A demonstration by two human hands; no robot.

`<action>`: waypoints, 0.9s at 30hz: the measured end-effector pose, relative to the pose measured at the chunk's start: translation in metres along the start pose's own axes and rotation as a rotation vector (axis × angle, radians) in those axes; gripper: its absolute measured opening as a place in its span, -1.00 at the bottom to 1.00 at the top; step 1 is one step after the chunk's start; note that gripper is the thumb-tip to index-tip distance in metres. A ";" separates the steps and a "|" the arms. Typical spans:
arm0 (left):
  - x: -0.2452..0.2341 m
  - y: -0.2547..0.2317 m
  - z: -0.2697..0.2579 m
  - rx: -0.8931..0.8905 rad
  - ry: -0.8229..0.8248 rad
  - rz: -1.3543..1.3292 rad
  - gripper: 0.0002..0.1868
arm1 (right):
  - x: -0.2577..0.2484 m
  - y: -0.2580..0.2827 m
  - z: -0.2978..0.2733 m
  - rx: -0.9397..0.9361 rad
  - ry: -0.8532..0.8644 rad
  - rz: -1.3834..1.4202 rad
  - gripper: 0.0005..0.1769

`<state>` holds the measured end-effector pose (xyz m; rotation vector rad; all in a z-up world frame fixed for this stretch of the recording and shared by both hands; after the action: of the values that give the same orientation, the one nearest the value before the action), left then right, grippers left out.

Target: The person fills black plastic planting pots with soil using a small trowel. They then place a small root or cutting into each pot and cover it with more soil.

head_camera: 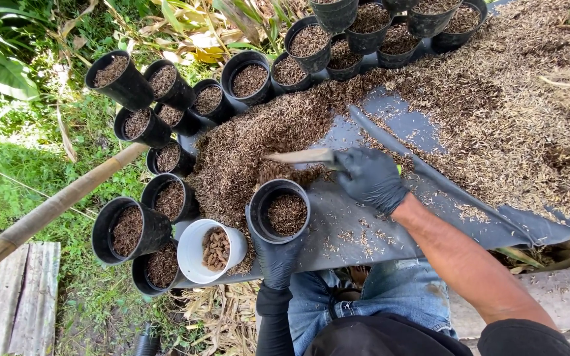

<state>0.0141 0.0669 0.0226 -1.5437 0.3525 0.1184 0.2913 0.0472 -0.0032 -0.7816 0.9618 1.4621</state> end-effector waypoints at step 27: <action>0.005 -0.006 -0.005 0.105 0.001 0.036 0.27 | -0.022 -0.030 -0.010 0.165 -0.030 -0.330 -0.54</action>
<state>0.0198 0.0612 0.0267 -1.4339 0.3816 0.1260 0.3232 0.0288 0.0085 -0.7547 0.8710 1.0920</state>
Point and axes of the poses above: each hand's wrist, its own z-axis towards the middle knuckle, its own x-axis out of the palm, y = z × x, the point moved 7 cm from there along z, towards the middle knuckle, and after that the axes turned 1 degree about -x, right-handed, at the moved point
